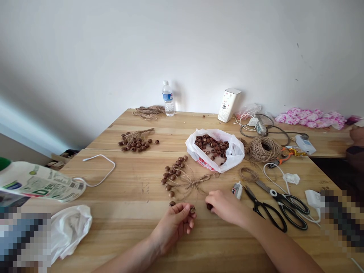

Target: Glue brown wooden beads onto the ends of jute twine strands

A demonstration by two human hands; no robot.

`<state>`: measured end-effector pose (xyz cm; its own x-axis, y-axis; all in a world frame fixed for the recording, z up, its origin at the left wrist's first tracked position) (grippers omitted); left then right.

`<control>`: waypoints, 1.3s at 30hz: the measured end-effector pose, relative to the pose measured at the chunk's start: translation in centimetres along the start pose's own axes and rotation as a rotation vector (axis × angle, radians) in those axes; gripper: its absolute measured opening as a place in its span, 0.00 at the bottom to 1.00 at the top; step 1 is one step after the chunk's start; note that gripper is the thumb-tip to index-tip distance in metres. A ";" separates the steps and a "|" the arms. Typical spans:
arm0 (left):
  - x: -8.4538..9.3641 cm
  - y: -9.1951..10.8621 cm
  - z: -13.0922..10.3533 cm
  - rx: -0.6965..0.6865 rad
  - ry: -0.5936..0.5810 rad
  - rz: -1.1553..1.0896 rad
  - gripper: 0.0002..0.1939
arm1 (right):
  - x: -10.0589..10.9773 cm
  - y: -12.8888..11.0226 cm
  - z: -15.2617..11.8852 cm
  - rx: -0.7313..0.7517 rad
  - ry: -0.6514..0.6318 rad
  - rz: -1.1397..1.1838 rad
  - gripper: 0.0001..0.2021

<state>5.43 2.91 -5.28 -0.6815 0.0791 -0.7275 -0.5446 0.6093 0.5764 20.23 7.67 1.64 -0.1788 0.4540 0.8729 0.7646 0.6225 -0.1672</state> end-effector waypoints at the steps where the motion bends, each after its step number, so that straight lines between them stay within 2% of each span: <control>1: 0.0 0.0 0.0 -0.001 -0.002 0.000 0.12 | -0.1 -0.1 0.0 0.011 0.003 -0.011 0.04; 5: -0.2 0.1 -0.1 0.003 0.003 0.003 0.13 | -0.4 -0.4 0.1 0.040 -0.016 -0.041 0.07; 11: -0.2 0.1 -0.1 0.003 0.001 0.010 0.11 | 0.1 -0.8 0.0 0.028 -0.005 -0.058 0.05; 18: -0.5 0.3 -0.2 -0.005 -0.003 0.016 0.11 | 1.5 -1.4 -0.6 0.166 0.166 0.321 0.06; 24: -0.7 0.4 -0.2 -0.005 -0.019 0.021 0.11 | 1.2 -2.1 -0.2 0.081 0.298 0.513 0.06; 30: -0.7 0.3 -0.2 -0.007 -0.019 0.035 0.11 | 0.4 -3.2 -0.1 0.018 0.333 0.405 0.04; 39: -0.5 0.3 -0.2 -0.009 -0.019 0.027 0.10 | 0.1 -3.7 -0.3 -0.041 0.259 0.239 0.07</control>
<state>5.55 2.88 -4.69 -0.6867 0.1103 -0.7185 -0.5303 0.5999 0.5990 17.54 5.24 2.52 0.1672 0.4042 0.8992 0.7910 0.4894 -0.3671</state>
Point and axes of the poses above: each hand's wrist, its own z-axis towards the middle knuckle, its own x-axis out of the back of the hand, y = z × x, the point moved 4 cm from there along z, towards the middle knuckle, and after that the axes turned 10 degrees about -y, right-handed, at the moved point
